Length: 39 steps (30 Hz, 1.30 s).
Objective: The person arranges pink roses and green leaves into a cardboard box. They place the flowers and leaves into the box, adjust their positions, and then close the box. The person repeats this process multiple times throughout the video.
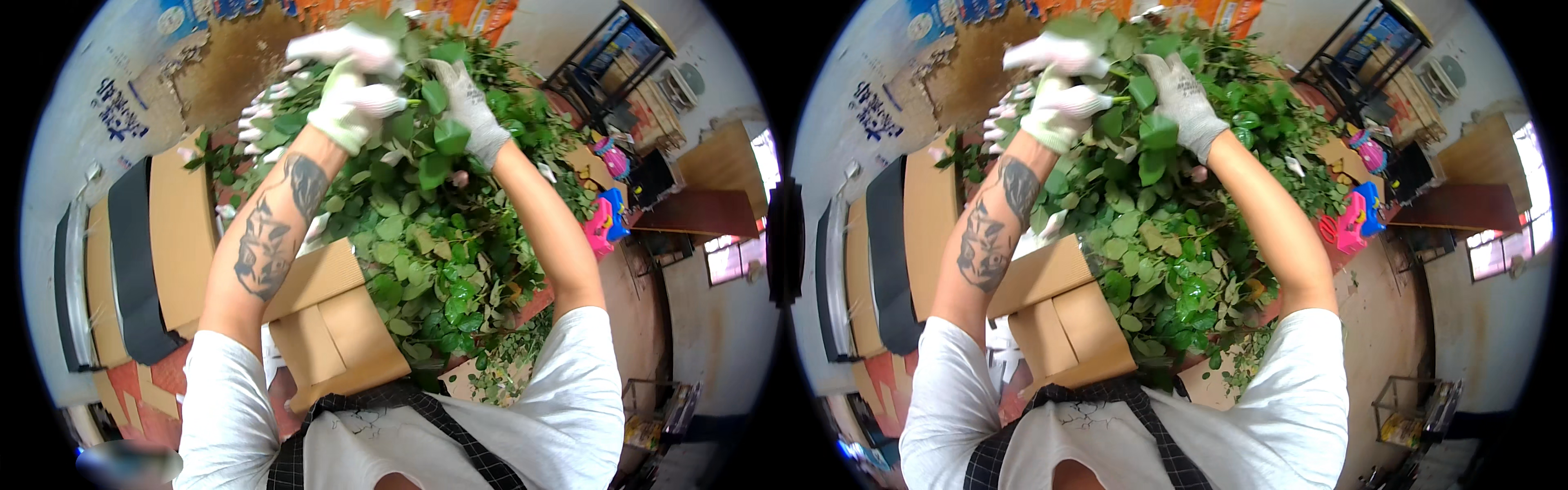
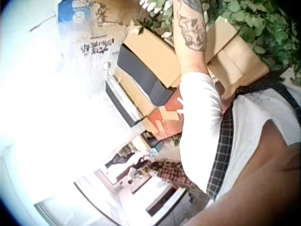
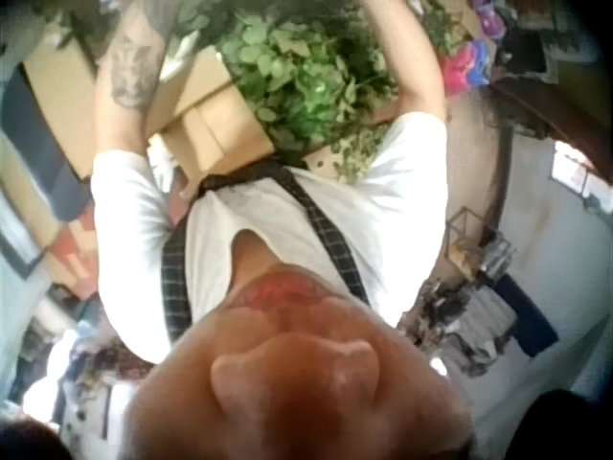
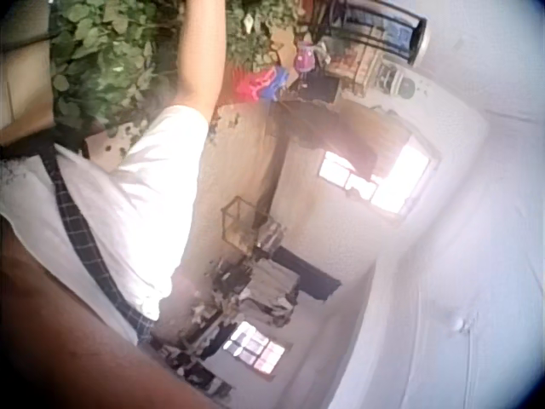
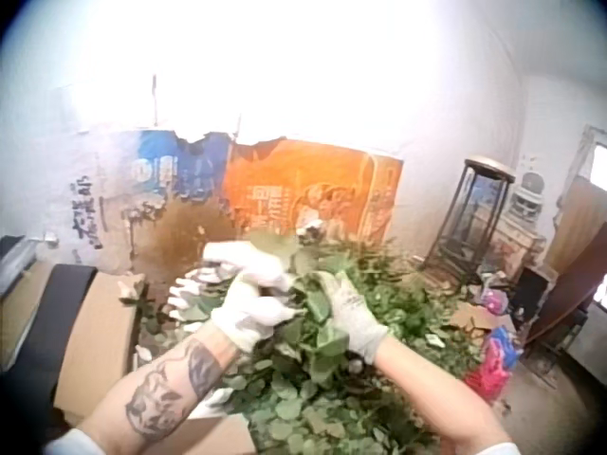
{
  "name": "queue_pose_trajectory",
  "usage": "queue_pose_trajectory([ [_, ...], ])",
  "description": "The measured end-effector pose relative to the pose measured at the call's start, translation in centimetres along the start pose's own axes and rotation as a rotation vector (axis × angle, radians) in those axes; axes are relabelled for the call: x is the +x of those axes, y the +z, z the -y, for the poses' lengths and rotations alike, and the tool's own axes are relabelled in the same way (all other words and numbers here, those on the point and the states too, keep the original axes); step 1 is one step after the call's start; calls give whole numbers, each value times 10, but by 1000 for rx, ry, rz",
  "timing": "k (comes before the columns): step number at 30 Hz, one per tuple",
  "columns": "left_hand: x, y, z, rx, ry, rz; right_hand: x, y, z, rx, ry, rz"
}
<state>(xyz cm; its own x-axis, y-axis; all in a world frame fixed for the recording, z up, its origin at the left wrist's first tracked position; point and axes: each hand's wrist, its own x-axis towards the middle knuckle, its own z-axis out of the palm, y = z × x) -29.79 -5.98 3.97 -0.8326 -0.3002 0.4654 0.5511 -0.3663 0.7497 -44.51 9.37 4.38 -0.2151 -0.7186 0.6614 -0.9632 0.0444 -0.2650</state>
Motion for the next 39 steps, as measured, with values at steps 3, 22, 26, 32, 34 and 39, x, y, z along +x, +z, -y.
queue_pose_trajectory([
  [3,14,-8,-19,-296,-366,175,-18,54,-37,-22,102,-98],
  [22,-95,-125,45,1780,-735,208,5,-324,-91,243,-65,-981],
  [26,-70,-167,-22,1450,-842,132,-20,-287,-108,544,252,-877],
  [32,-101,-141,-49,327,-896,24,-47,-200,-78,804,571,-623],
  [34,-120,-162,-46,188,-943,-69,-39,-162,-49,686,560,-471],
  [39,-107,-135,-64,128,-931,-67,-9,-93,17,-257,-82,263],
])
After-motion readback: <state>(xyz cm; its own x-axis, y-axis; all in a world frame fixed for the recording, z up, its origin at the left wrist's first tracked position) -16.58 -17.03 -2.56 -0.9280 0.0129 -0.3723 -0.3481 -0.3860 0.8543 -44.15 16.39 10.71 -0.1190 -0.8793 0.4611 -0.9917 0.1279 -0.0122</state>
